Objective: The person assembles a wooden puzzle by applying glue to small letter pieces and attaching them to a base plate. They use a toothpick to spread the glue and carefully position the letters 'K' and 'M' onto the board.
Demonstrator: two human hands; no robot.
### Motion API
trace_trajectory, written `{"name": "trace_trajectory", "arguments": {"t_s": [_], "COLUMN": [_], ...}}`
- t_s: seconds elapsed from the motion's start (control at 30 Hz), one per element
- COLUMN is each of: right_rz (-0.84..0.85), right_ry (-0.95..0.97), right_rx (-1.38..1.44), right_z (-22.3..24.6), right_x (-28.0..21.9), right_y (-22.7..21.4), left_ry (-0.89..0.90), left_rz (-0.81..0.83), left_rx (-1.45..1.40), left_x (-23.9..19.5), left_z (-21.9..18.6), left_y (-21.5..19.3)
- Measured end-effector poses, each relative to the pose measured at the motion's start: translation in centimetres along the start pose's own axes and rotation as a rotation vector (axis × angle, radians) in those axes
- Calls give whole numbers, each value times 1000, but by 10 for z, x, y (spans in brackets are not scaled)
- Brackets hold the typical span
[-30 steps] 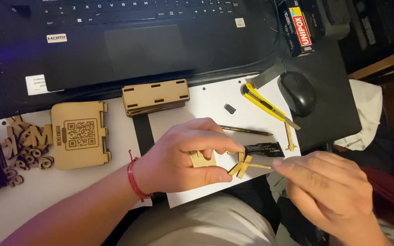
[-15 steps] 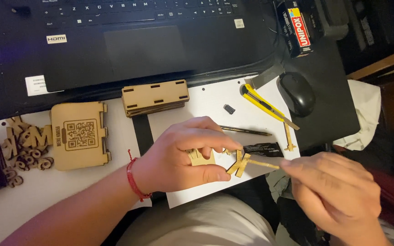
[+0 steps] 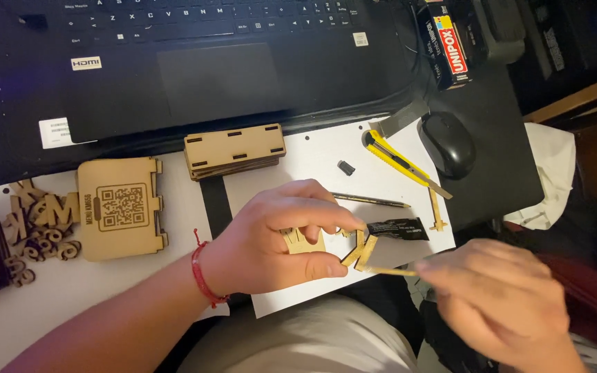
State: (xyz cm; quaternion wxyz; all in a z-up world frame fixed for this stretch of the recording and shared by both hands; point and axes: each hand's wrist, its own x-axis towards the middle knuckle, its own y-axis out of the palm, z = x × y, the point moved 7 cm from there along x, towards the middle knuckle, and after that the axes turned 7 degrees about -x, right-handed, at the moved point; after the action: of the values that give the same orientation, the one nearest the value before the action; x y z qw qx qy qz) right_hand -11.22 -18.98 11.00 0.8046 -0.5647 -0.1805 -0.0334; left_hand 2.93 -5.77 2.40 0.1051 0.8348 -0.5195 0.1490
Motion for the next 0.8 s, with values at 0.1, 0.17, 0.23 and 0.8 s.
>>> {"name": "trace_trajectory", "arguments": {"t_s": [0.1, 0.17, 0.23, 0.8], "right_rz": [4, -39, -81, -116], "right_ry": [3, 49, 96, 73], "right_rx": [-23, -32, -38, -25], "right_z": [0, -2, -4, -4], "right_x": [2, 5, 4, 2], "right_y": [4, 1, -1, 0], "left_ry": [-7, -4, -2, 2], "left_rz": [3, 4, 4, 5], "left_rx": [-5, -3, 0, -15], "left_x": [0, 0, 0, -1], "left_z": [0, 0, -1, 1], "left_y": [0, 1, 1, 1]}}
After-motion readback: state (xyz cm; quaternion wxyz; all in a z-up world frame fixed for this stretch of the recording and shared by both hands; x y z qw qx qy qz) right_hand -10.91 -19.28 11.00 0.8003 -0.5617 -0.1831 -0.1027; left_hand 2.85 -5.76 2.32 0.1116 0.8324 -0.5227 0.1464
